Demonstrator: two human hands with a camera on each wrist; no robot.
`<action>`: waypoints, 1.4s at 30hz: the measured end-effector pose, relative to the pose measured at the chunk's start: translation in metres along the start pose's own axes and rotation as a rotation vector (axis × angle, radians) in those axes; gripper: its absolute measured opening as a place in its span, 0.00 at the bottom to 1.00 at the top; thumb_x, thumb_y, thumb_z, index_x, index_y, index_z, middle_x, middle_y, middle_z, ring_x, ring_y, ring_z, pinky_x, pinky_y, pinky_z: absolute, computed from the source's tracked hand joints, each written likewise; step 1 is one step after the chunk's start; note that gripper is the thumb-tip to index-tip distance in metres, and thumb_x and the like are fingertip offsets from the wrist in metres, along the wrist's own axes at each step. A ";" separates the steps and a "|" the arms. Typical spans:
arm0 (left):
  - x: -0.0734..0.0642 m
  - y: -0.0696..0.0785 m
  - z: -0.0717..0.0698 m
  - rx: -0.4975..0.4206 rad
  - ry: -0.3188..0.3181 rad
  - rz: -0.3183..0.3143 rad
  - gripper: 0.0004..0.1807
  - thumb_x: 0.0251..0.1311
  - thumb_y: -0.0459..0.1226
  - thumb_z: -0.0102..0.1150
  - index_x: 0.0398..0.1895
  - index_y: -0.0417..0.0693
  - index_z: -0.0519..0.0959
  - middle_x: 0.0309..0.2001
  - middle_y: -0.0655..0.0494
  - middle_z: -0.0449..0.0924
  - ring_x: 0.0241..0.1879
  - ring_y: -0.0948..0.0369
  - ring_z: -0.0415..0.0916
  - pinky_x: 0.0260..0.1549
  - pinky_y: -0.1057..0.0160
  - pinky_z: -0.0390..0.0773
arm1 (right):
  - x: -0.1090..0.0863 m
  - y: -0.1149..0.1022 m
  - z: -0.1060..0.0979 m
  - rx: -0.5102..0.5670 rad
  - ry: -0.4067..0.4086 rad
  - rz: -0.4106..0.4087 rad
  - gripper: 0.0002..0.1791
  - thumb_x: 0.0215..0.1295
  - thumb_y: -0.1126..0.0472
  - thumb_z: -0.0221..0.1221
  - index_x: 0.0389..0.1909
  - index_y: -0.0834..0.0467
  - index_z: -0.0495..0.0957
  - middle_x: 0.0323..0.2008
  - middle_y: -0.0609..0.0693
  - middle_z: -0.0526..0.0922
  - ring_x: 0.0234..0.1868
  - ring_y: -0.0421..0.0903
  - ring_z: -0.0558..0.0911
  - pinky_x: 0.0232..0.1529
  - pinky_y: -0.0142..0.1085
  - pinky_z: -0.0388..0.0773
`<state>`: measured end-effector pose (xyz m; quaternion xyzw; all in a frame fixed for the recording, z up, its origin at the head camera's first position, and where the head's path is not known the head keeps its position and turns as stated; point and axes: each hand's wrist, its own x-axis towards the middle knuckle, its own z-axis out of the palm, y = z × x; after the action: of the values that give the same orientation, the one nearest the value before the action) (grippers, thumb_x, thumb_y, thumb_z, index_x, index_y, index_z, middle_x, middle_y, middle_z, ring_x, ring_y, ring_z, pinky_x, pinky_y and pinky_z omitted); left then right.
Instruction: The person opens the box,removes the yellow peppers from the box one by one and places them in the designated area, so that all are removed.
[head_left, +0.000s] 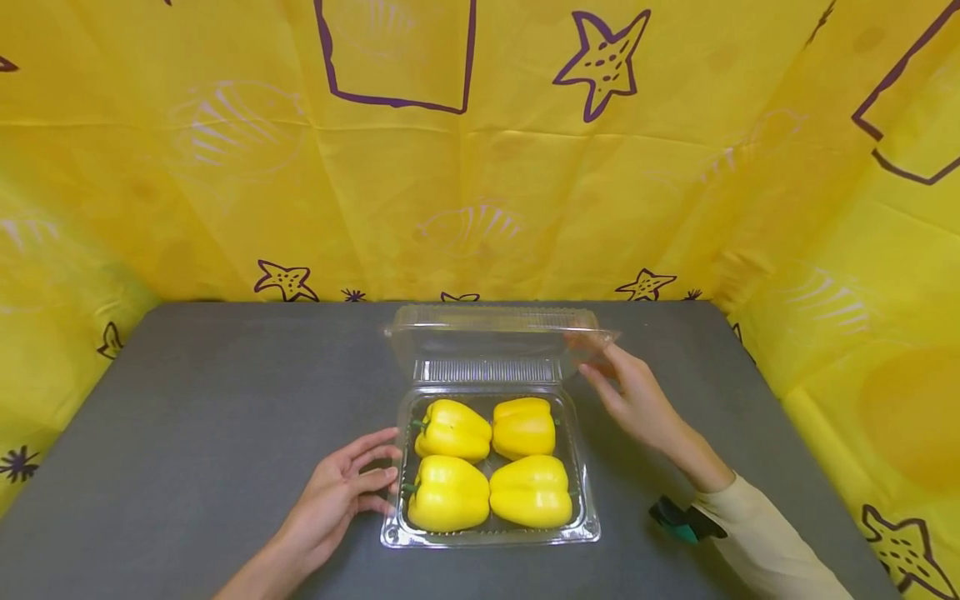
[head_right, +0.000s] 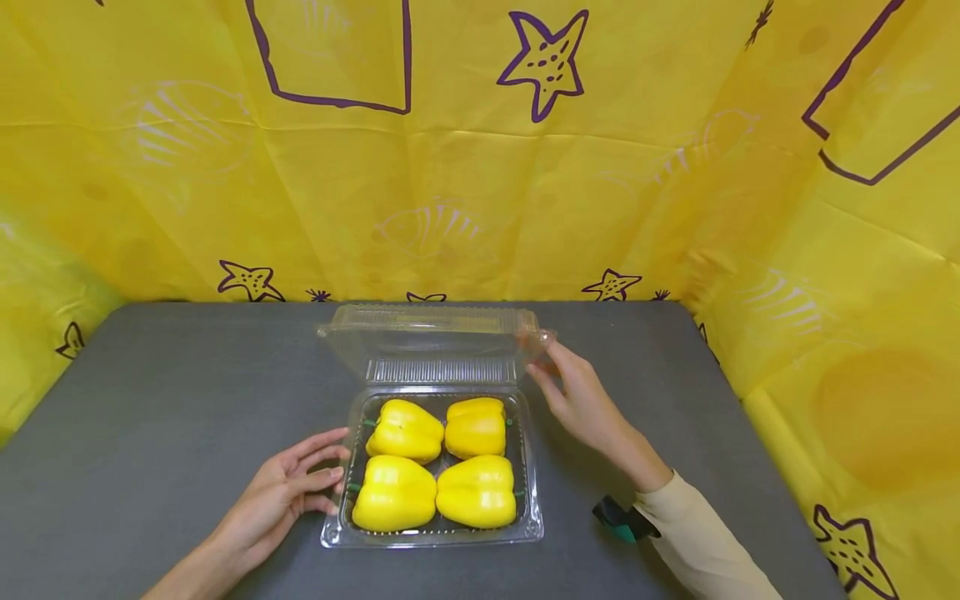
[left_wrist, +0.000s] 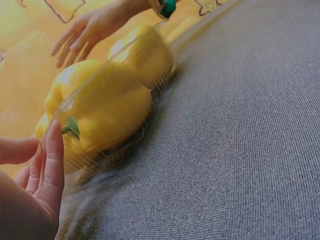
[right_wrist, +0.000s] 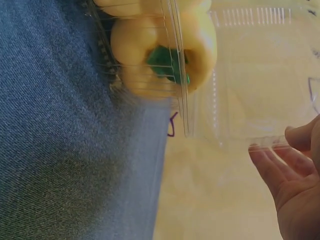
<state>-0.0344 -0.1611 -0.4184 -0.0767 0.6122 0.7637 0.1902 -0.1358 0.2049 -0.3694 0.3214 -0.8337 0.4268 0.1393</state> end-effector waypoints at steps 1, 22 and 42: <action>0.000 0.000 0.000 -0.001 0.002 0.002 0.35 0.59 0.27 0.61 0.70 0.35 0.61 0.49 0.49 0.76 0.34 0.58 0.77 0.31 0.57 0.85 | 0.001 0.001 0.000 0.004 -0.003 -0.001 0.28 0.61 0.81 0.57 0.62 0.64 0.71 0.56 0.58 0.79 0.53 0.55 0.80 0.51 0.24 0.76; 0.001 0.004 0.001 0.017 0.035 -0.022 0.33 0.60 0.27 0.60 0.69 0.35 0.64 0.48 0.50 0.76 0.32 0.58 0.77 0.30 0.58 0.85 | 0.027 0.029 0.011 0.181 0.014 0.118 0.24 0.70 0.74 0.52 0.66 0.68 0.66 0.58 0.65 0.77 0.55 0.58 0.80 0.50 0.28 0.79; 0.004 0.006 0.007 0.015 0.059 -0.036 0.32 0.58 0.27 0.61 0.68 0.35 0.65 0.47 0.49 0.77 0.31 0.57 0.77 0.29 0.59 0.85 | 0.042 0.053 0.015 0.275 -0.001 0.268 0.22 0.72 0.70 0.51 0.65 0.71 0.67 0.53 0.68 0.79 0.48 0.63 0.82 0.46 0.38 0.83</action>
<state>-0.0402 -0.1550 -0.4125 -0.1088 0.6218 0.7529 0.1862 -0.2016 0.1977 -0.3903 0.2238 -0.8030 0.5513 0.0357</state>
